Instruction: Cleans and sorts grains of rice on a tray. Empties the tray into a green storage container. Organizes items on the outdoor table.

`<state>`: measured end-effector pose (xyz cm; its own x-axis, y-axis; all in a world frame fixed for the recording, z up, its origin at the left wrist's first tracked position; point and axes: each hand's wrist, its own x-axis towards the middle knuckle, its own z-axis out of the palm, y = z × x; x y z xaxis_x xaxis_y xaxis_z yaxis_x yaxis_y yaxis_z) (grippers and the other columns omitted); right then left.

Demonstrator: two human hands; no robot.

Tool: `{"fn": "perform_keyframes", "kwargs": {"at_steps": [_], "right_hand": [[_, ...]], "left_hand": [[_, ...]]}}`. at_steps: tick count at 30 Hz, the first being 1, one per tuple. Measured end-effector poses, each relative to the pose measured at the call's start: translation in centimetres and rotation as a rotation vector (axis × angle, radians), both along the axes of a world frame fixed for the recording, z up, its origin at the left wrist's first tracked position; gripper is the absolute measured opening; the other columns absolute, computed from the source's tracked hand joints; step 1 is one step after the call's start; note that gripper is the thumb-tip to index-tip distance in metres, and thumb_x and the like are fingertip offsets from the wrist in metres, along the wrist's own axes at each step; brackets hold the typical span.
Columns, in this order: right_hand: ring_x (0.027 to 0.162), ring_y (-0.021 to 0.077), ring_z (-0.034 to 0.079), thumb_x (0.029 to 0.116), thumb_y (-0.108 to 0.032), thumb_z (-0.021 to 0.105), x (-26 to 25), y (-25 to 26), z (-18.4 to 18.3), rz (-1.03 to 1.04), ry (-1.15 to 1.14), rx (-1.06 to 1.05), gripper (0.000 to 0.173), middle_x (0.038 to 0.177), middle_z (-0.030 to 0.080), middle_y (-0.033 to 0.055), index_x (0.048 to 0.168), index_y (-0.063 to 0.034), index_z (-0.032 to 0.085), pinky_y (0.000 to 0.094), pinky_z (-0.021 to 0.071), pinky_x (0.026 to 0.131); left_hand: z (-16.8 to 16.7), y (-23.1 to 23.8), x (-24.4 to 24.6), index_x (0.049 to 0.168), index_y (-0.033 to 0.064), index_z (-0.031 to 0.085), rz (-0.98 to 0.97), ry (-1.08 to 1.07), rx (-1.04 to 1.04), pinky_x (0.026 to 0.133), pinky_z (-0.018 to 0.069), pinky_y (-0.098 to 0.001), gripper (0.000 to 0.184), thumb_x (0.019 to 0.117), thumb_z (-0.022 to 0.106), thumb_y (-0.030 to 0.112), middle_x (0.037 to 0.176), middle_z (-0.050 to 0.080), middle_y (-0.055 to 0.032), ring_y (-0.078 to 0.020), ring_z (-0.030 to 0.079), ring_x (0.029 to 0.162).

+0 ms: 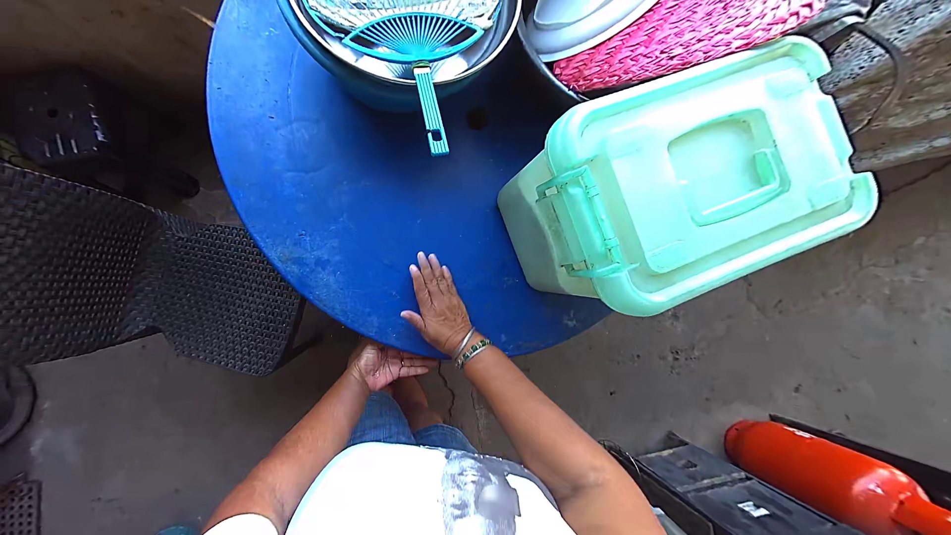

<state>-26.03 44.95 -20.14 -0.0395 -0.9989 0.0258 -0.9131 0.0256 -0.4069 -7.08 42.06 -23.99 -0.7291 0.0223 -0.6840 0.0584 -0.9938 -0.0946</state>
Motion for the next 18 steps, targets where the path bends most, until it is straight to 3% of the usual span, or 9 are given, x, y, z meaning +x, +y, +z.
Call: {"fn": "perform_keyframes", "kwargs": {"at_steps": [2,5,6,9,12,15,16,17,18], "right_hand": [[0.158,0.0396,0.013,0.1034,-0.066,0.026,1.1,-0.8,-0.4,0.055,0.042,0.089,0.088,0.170,0.018,0.0215,0.159,0.0019,0.030,0.0572,0.0131,0.127],[0.152,0.0384,0.034,0.1024,-0.066,0.031,5.8,1.2,-0.3,0.310,-0.069,-0.011,0.084,0.163,0.038,0.0185,0.154,-0.0004,0.043,0.0546,0.0295,0.123],[0.151,0.0365,0.036,0.1027,-0.064,0.033,7.0,1.8,-0.2,0.409,-0.125,-0.035,0.081,0.162,0.041,0.0164,0.153,-0.0013,0.046,0.0520,0.0300,0.123],[0.150,0.0344,0.039,0.1058,-0.058,0.030,7.9,1.4,0.3,0.487,-0.206,-0.156,0.074,0.159,0.045,0.0161,0.151,-0.0020,0.048,0.0474,0.0274,0.124],[0.145,0.0420,0.043,0.1051,-0.063,0.022,7.6,-0.9,0.2,0.248,-0.108,-0.183,0.082,0.155,0.047,0.0245,0.150,0.0003,0.048,0.0546,0.0315,0.121],[0.146,0.0396,0.044,0.1021,-0.056,0.046,9.1,-2.7,1.8,0.453,-0.189,-0.083,0.069,0.155,0.049,0.0210,0.148,-0.0054,0.053,0.0553,0.0370,0.119],[0.146,0.0367,0.044,0.1018,-0.043,0.056,9.9,-3.5,2.7,0.595,-0.251,-0.079,0.057,0.154,0.050,0.0182,0.147,-0.0086,0.055,0.0517,0.0365,0.120],[0.147,0.0344,0.044,0.1028,-0.030,0.057,10.8,-4.8,3.3,0.716,-0.283,-0.115,0.046,0.154,0.051,0.0157,0.146,-0.0127,0.057,0.0475,0.0343,0.122],[0.147,0.0332,0.043,0.1048,-0.020,0.054,11.5,-6.3,3.7,0.778,-0.297,-0.161,0.041,0.154,0.051,0.0147,0.146,-0.0156,0.058,0.0448,0.0310,0.123]], "left_hand": [[0.3,-0.7,0.6,0.127,-0.0010,0.053,0.003,-0.048,-0.004,0.096,0.0544,-0.0565,0.082,0.1040,-0.006,0.051,0.117,0.070,-0.0264,-0.0437,0.067,0.112],[2.1,-1.5,0.9,0.091,0.0125,0.057,-0.053,-0.342,-0.119,0.061,0.0565,-0.0320,0.059,0.1096,0.008,0.040,0.071,0.067,-0.0037,-0.0152,0.066,0.065],[1.7,-1.6,1.7,0.090,0.0128,0.056,-0.069,-0.361,-0.148,0.059,0.0532,-0.0280,0.060,0.1102,0.006,0.040,0.066,0.064,-0.0009,-0.0108,0.062,0.059],[-0.9,-2.5,4.4,0.102,0.0117,0.054,-0.042,-0.190,-0.200,0.068,0.0528,-0.0282,0.051,0.1108,0.008,0.030,0.076,0.065,-0.0010,-0.0107,0.062,0.069],[1.8,-5.0,3.3,0.084,0.0130,0.057,-0.093,-0.302,-0.129,0.059,0.0566,-0.0322,0.056,0.1105,0.015,0.039,0.066,0.066,-0.0030,-0.0152,0.066,0.060],[4.1,-8.1,5.2,0.112,0.0038,0.058,-0.298,-0.319,-0.409,0.075,0.0565,-0.0308,0.045,0.1100,0.016,0.020,0.092,0.071,-0.0077,-0.0129,0.068,0.082],[6.6,-9.8,5.5,0.132,-0.0030,0.052,-0.467,-0.404,-0.535,0.094,0.0488,-0.0313,0.041,0.1121,0.020,0.011,0.115,0.064,-0.0130,-0.0149,0.060,0.103],[8.4,-11.5,5.8,0.141,-0.0044,0.048,-0.614,-0.442,-0.606,0.104,0.0444,-0.0302,0.040,0.1127,0.023,0.009,0.130,0.062,-0.0144,-0.0149,0.058,0.115],[7.5,-11.9,7.5,0.134,-0.0069,0.053,-0.606,-0.372,-0.724,0.094,0.0482,-0.0267,0.038,0.1116,0.025,0.008,0.118,0.064,-0.0137,-0.0126,0.060,0.104]]}}
